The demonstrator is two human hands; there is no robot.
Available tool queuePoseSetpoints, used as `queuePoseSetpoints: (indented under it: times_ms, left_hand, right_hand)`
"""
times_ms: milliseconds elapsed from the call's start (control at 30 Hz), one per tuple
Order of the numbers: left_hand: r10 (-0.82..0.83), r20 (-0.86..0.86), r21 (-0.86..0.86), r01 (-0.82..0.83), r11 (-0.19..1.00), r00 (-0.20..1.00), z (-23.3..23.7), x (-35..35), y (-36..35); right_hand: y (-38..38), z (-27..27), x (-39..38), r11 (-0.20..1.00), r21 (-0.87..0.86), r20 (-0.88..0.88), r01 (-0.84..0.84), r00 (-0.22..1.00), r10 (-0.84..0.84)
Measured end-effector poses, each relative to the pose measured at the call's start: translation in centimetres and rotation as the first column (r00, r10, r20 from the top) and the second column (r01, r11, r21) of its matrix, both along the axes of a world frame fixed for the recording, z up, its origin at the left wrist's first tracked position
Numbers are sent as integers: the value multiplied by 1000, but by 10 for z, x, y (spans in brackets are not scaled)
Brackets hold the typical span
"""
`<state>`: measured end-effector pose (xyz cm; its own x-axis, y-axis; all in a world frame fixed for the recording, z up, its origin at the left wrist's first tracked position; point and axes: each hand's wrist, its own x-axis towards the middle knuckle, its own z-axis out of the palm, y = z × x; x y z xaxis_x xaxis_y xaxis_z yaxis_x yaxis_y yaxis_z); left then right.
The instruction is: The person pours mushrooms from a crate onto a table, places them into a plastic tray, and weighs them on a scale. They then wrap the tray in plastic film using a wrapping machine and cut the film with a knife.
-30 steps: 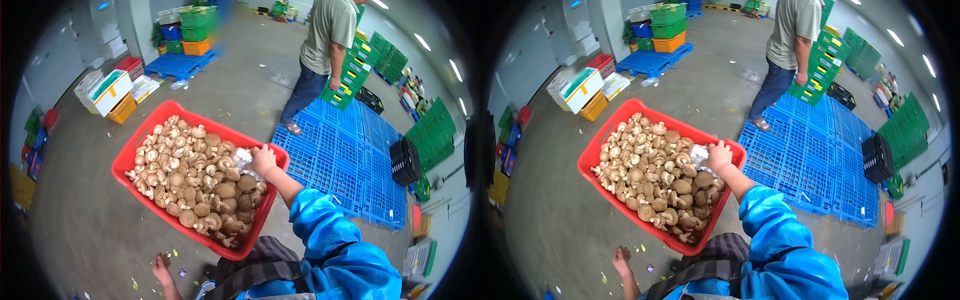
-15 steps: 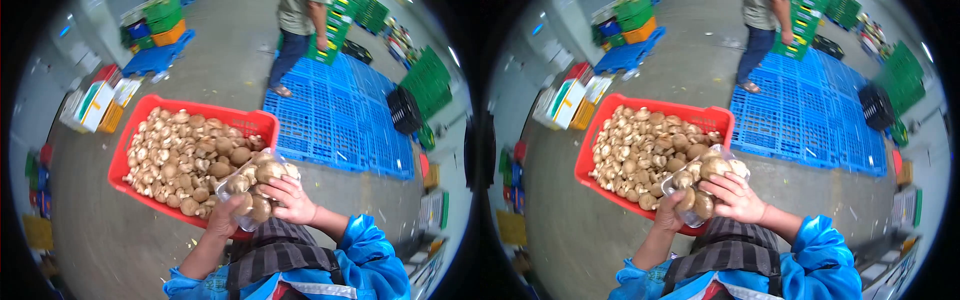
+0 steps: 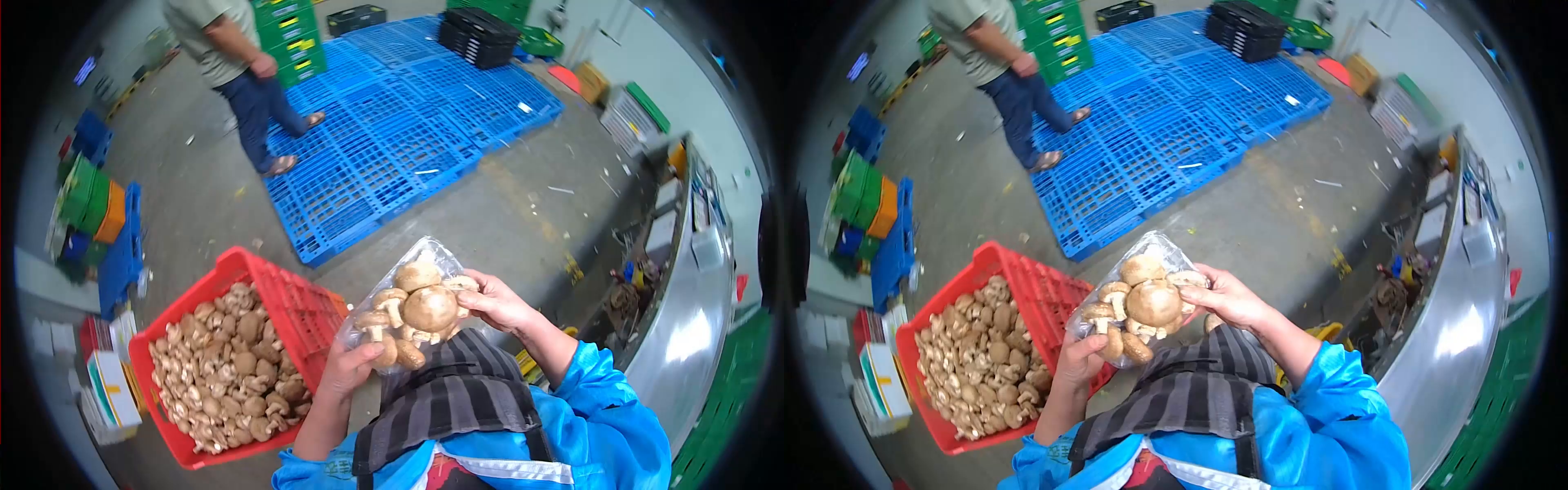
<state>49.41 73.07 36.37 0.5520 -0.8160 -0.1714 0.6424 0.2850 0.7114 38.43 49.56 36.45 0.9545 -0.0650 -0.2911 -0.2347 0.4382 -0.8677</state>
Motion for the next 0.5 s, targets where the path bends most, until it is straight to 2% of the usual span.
queuePoseSetpoints:
  times_ms: [133, 167, 200, 233, 267, 300, 333, 400, 467, 500]
  left_hand:
    - [-49, -54, 4, 49, 999, 997, -16, -11, -44]
    - [-52, -44, 74, 55, 996, 998, -16, -16, -54]
    - [-92, -25, 116, 94, 989, 995, -17, -19, -72]
    - [-125, 80, 113, 116, 987, 989, -26, -25, -88]
    - [-163, 176, 174, 132, 976, 971, -30, -27, -101]
    - [-167, 24, 186, 160, 969, 986, -35, -30, -104]
    - [-184, 60, 215, 167, 962, 981, -61, -24, -101]
    - [-234, 57, 369, 197, 908, 971, -39, -32, -111]
    - [-267, 26, 407, 234, 883, 963, -48, -30, -112]
    - [-275, 7, 435, 245, 867, 961, -53, -26, -117]
  right_hand:
    - [-35, -5, -34, 992, 32, -8, 122, 993, -121]
    - [-43, -5, -44, 989, -16, -84, 146, 986, -147]
    - [-52, -24, -59, 982, 85, -53, 167, 985, -163]
    - [-62, -38, -75, 950, 241, -161, 197, 974, -161]
    - [-68, -57, -95, 925, 250, -224, 287, 946, -233]
    - [-77, -72, -113, 892, 278, -285, 357, 917, -278]
    - [-95, -77, -141, 874, 228, -307, 428, 884, -353]
    - [-117, -90, -195, 849, 173, -364, 500, 833, -417]
    - [-148, -109, -251, 707, 89, -432, 701, 667, -607]
    - [-170, -116, -275, 631, 56, -395, 774, 597, -698]
